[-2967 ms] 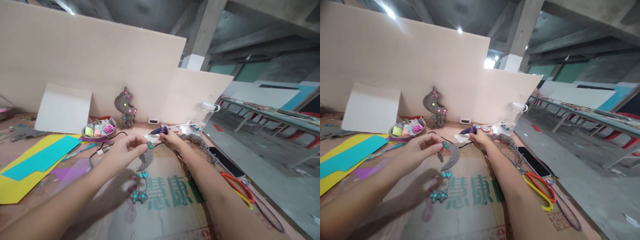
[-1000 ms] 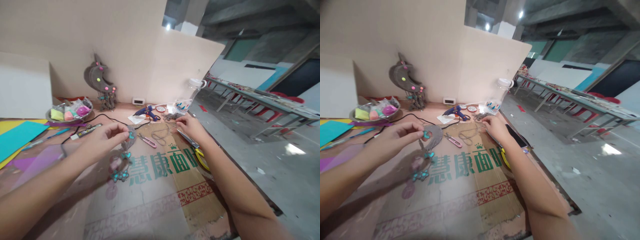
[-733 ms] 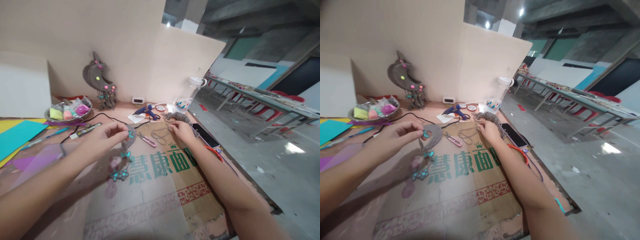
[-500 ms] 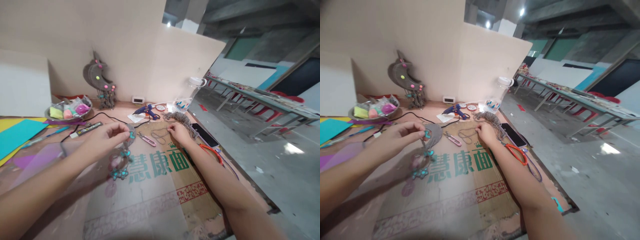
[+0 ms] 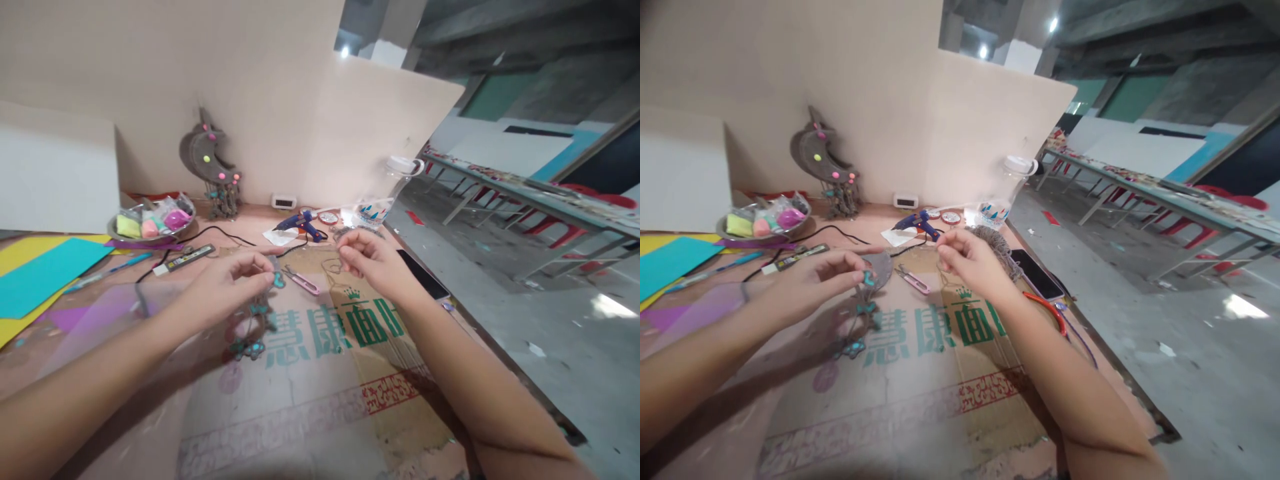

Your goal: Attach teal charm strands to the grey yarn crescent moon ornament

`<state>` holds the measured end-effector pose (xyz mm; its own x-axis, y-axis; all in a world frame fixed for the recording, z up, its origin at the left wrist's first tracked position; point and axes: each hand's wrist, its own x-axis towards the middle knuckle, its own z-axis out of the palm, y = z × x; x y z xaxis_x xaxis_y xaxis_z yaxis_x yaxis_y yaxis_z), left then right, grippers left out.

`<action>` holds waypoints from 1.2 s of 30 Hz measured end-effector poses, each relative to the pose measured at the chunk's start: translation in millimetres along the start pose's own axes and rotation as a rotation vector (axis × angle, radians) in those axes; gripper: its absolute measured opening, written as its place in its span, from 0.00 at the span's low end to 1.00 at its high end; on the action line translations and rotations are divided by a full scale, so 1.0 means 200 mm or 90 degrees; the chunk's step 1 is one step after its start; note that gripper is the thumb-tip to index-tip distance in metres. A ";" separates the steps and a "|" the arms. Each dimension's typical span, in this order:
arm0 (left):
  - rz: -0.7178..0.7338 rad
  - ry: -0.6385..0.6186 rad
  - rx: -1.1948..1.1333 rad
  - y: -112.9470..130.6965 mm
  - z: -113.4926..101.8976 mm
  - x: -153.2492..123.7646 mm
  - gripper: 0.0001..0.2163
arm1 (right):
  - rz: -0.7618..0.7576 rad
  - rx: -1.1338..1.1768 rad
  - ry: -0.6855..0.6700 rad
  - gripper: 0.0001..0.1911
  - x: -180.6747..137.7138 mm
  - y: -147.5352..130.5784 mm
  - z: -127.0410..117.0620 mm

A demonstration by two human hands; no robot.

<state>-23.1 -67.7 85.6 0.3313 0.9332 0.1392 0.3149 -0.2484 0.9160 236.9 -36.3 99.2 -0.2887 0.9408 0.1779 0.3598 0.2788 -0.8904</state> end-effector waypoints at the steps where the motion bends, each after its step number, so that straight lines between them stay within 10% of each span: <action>1: 0.022 -0.023 0.007 0.00 0.01 -0.01 0.07 | -0.015 0.010 -0.022 0.07 -0.03 -0.03 0.04; 12: 0.057 -0.196 0.086 0.03 0.06 -0.05 0.05 | -0.054 -0.035 -0.175 0.05 -0.12 -0.09 0.19; 18: 0.035 -0.142 0.008 0.04 -0.07 -0.02 0.07 | -0.014 -0.217 -0.282 0.13 -0.04 -0.04 -0.04; 27: 0.018 -0.019 -0.099 0.03 -0.24 -0.02 0.07 | 0.109 -0.549 -0.172 0.14 0.03 0.10 -0.34; 30: 0.012 -0.042 -0.117 0.03 -0.21 -0.02 0.05 | 0.017 -0.606 -0.081 0.23 0.00 0.06 -0.28; 36: 0.003 -0.110 -0.196 0.03 -0.14 -0.01 0.04 | -0.109 -0.277 0.001 0.14 -0.09 -0.11 0.09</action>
<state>-46.3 -64.9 101.4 0.4860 0.8681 0.1014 0.0396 -0.1378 0.9897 218.1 -63.2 108.6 -0.3754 0.8743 0.3077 0.6460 0.4849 -0.5896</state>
